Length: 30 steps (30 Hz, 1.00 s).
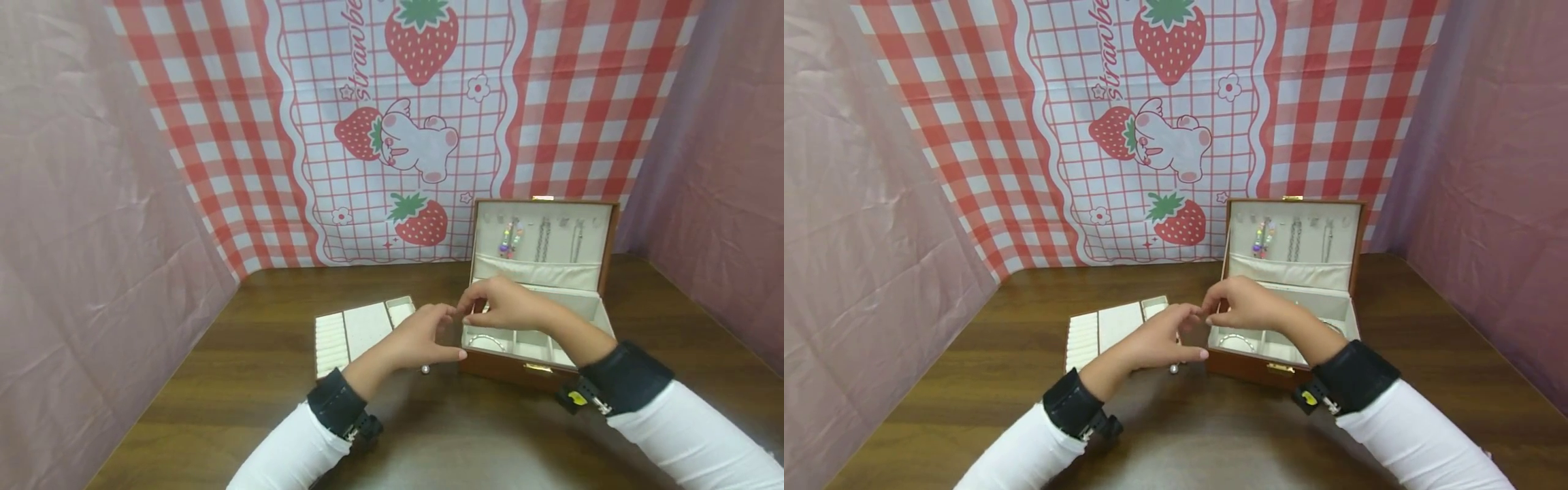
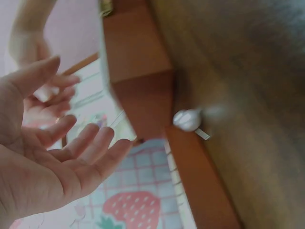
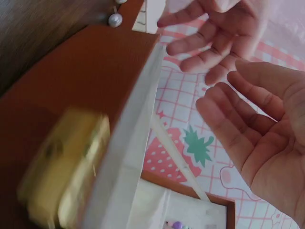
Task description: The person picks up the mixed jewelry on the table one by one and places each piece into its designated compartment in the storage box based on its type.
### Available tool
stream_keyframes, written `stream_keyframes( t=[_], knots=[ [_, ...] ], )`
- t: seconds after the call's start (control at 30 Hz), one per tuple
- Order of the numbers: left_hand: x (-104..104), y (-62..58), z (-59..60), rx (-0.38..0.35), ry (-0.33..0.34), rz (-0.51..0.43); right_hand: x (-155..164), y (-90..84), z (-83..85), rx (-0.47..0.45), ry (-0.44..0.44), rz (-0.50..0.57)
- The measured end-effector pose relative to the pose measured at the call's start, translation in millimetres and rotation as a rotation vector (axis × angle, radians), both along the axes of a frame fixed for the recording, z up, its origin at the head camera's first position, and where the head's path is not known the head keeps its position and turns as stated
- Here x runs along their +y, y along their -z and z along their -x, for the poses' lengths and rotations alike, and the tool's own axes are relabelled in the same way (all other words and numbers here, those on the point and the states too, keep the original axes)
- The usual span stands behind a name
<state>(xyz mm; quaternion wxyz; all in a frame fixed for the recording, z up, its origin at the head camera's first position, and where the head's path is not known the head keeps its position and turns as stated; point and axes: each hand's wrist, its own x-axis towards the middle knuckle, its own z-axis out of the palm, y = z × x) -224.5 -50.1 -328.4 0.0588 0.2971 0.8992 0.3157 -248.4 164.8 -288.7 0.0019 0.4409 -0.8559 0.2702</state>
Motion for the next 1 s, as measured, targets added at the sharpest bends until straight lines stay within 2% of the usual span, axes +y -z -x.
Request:
stream_keyframes(
  t=[0.17,0.33,0.43,0.67,1.0],
  knots=[
    [-17,-8.4,-1.1,0.106,0.036,0.042,-8,8.9,-2.8,0.054,0.026,0.015],
    [-35,-11.1,-4.0,0.218,0.036,0.148,-16,15.4,-7.3,0.076,0.061,0.020],
    [-45,-13.9,-7.1,0.252,0.032,0.195,-21,17.5,-10.6,0.095,0.058,0.016],
    [-64,-20.6,-10.7,0.290,0.026,0.253,-29,23.6,-17.9,0.117,0.065,0.041],
    [-87,-29.7,-5.7,0.270,-0.072,0.199,-42,33.7,-25.7,0.171,0.035,0.049]
  ],
)
